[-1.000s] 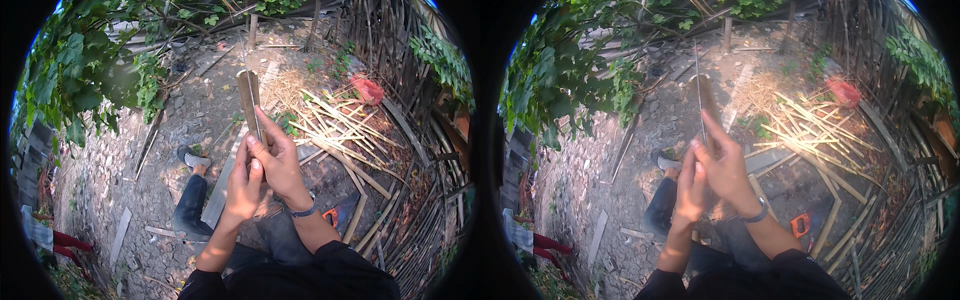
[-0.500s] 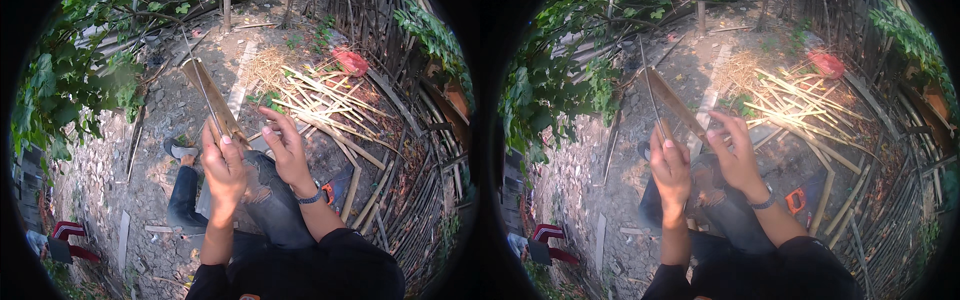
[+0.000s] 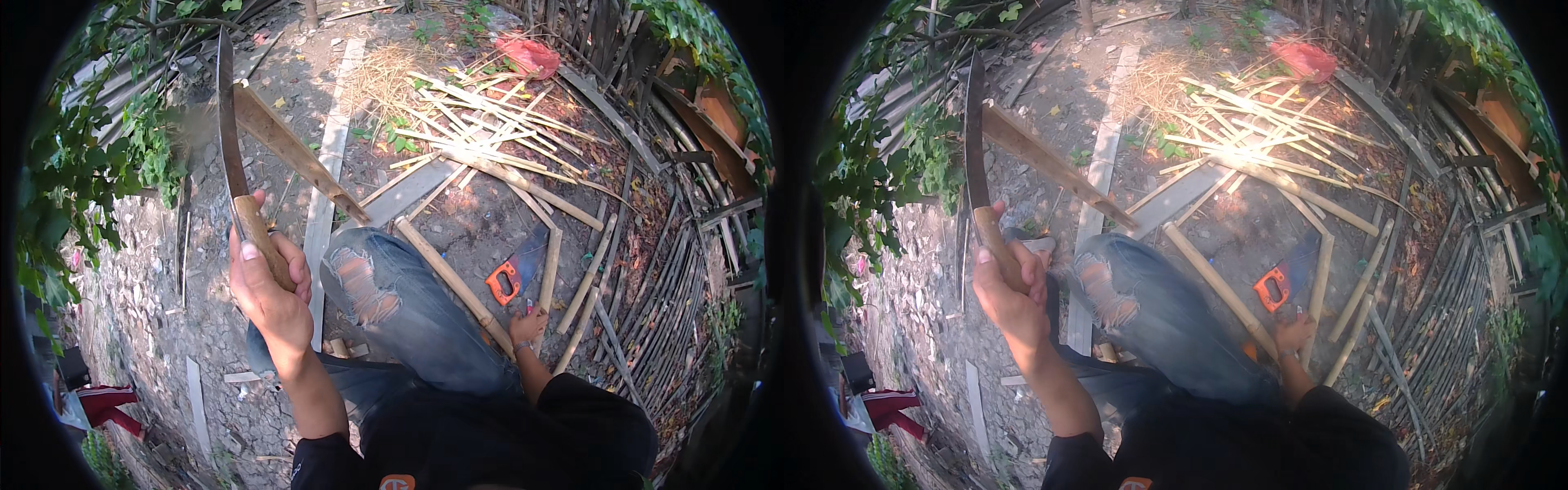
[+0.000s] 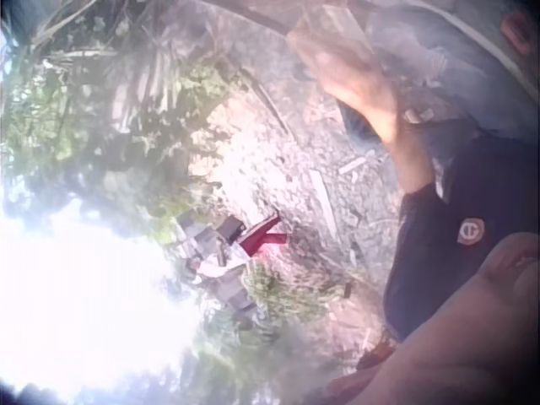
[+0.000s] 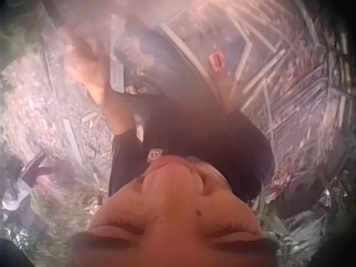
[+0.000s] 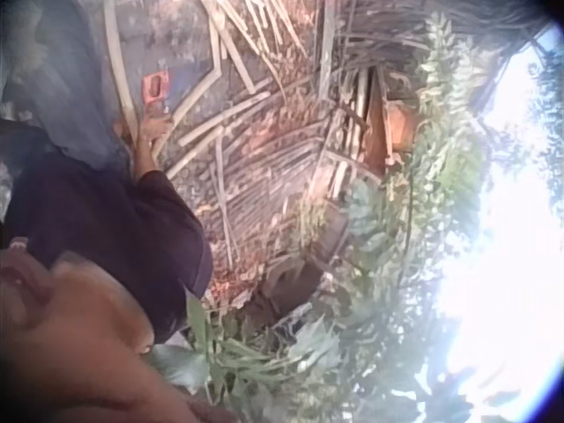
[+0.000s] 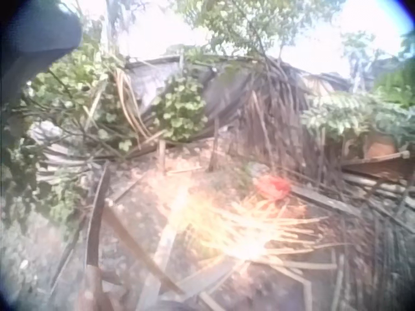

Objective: The person sits on the ground and uses a machete and a wooden stick to split a piece of bamboo into thin strips. They repeatedly strike the machete blade with the stick to drive it through the bamboo, separating it into smaller pieces.

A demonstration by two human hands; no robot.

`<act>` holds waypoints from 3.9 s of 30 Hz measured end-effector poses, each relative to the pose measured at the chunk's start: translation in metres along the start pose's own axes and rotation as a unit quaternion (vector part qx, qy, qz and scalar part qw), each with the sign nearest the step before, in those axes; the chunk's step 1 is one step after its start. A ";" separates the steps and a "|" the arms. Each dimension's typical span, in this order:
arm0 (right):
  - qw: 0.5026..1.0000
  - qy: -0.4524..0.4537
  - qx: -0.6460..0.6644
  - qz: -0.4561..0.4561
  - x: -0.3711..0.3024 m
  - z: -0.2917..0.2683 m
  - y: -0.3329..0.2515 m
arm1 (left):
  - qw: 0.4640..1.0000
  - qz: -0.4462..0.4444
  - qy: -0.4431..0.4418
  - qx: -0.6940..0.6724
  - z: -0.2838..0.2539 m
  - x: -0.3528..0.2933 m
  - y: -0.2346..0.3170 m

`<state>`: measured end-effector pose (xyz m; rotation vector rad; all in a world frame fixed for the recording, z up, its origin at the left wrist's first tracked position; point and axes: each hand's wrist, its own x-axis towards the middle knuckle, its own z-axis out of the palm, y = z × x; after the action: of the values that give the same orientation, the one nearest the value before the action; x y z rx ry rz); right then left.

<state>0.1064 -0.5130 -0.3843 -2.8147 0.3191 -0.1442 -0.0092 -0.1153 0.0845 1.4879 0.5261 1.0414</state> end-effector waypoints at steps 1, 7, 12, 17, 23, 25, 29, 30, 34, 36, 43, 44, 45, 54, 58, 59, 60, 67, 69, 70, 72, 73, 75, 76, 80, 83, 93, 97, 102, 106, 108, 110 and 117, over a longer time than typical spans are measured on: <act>0.998 0.015 -0.036 0.056 -0.006 -0.005 0.002 | 1.000 -0.002 0.002 -0.006 -0.002 -0.001 0.001; 0.963 -0.109 -0.096 0.225 -0.011 -0.024 0.044 | 1.000 -0.017 0.013 0.003 0.003 -0.004 0.006; 0.983 -0.137 -0.115 0.044 -0.033 -0.034 0.051 | 1.000 -0.018 0.011 0.010 -0.001 -0.006 0.006; 0.965 -0.211 -0.026 -0.156 -0.045 -0.036 0.028 | 0.999 -0.027 0.022 0.002 -0.002 -0.008 0.006; 0.912 -0.337 -0.046 -0.232 -0.025 -0.013 -0.001 | 1.000 -0.013 0.018 0.012 -0.008 -0.006 0.006; 0.903 -0.350 -0.051 -0.243 -0.016 -0.023 -0.017 | 1.000 -0.012 0.020 0.004 -0.013 -0.006 0.003; 0.868 -0.417 -0.048 -0.264 0.014 -0.006 -0.010 | 1.000 -0.003 0.019 0.004 -0.012 -0.006 0.004; 0.852 -0.432 -0.061 -0.291 0.018 -0.003 -0.014 | 1.000 0.001 0.022 0.005 -0.012 -0.005 0.002; 0.860 -0.465 0.070 -0.197 0.043 -0.003 -0.021 | 1.000 0.009 0.006 -0.007 -0.019 -0.005 0.003; 0.815 -0.533 0.195 -0.119 0.053 -0.011 -0.020 | 1.000 0.000 0.003 -0.007 -0.023 -0.005 0.005; 0.722 -0.521 0.422 -0.171 0.074 -0.133 -0.116 | 1.000 0.000 0.005 0.012 -0.027 -0.006 0.003; 0.708 -0.510 0.442 -0.208 0.079 -0.141 -0.126 | 1.000 -0.001 0.004 0.014 -0.027 -0.006 0.003; 0.714 -0.479 0.463 -0.214 0.077 -0.159 -0.148 | 1.000 -0.007 0.002 0.012 -0.028 -0.005 0.006; 0.628 -0.460 0.578 -0.244 0.108 -0.185 -0.274 | 1.000 -0.003 -0.022 0.004 -0.026 -0.008 0.009; 0.573 -0.488 0.596 -0.281 0.103 -0.205 -0.290 | 1.000 -0.019 -0.013 -0.011 -0.028 -0.010 0.010; 0.565 -0.486 0.606 -0.279 0.102 -0.207 -0.292 | 1.000 -0.014 -0.007 -0.004 -0.029 -0.009 0.009; 0.558 -0.486 0.615 -0.274 0.099 -0.208 -0.291 | 1.000 -0.012 -0.002 0.003 -0.029 -0.009 0.006; 0.725 -0.334 0.530 -0.286 0.073 -0.211 -0.288 | 1.000 -0.024 0.004 -0.010 -0.030 -0.011 0.003; 0.799 -0.267 0.463 -0.276 0.070 -0.209 -0.282 | 1.000 -0.029 0.007 -0.009 -0.032 -0.011 0.002; 0.818 -0.235 0.445 -0.280 0.073 -0.202 -0.272 | 0.999 -0.031 0.006 -0.011 -0.031 -0.011 0.002; 0.854 -0.172 0.403 -0.281 0.075 -0.182 -0.252 | 1.000 -0.026 0.000 -0.014 -0.031 -0.010 0.003; 0.864 -0.178 0.393 -0.260 0.078 -0.177 -0.241 | 1.000 -0.027 -0.004 -0.015 -0.031 -0.010 0.003; 0.881 -0.194 0.373 -0.217 0.080 -0.169 -0.221 | 1.000 -0.023 0.005 -0.016 -0.033 -0.009 0.003; 0.900 -0.161 0.345 -0.210 0.084 -0.158 -0.205 | 1.000 -0.024 0.007 -0.018 -0.032 -0.009 0.003; 0.958 -0.091 0.239 -0.129 0.105 -0.132 -0.129 | 0.999 -0.035 0.021 -0.032 -0.032 -0.011 0.001; 0.981 -0.064 0.177 -0.047 0.127 -0.109 -0.048 | 0.999 -0.046 0.011 -0.016 -0.027 -0.010 0.004; 0.978 -0.185 -0.088 -0.025 0.058 -0.064 0.061 | 0.997 -0.054 0.036 -0.043 -0.012 -0.012 0.010; 0.971 -0.234 -0.011 -0.052 0.028 -0.035 0.069 | 0.997 -0.054 0.044 -0.033 -0.013 -0.013 0.008; 0.996 0.043 0.078 0.007 0.042 -0.048 0.057 | 0.996 -0.063 0.054 -0.035 -0.017 -0.016 0.013; 0.985 0.108 -0.040 0.131 0.100 -0.036 0.143 | 0.995 -0.054 0.024 -0.075 -0.011 -0.014 0.021; 0.986 0.001 -0.012 0.165 0.112 -0.040 0.145 | 0.994 -0.043 0.003 -0.103 -0.023 -0.017 0.011; 0.982 -0.088 -0.012 0.166 0.120 -0.032 0.139 | 0.994 -0.034 0.005 -0.101 -0.021 -0.022 0.011; 0.940 -0.176 -0.193 0.220 0.162 0.048 0.205 | 0.993 -0.046 0.046 -0.097 -0.019 -0.016 0.012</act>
<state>0.2286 -0.7279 -0.4824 -2.9679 0.9635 0.5716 -0.0356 -0.1201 0.0894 1.2379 0.5387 1.0611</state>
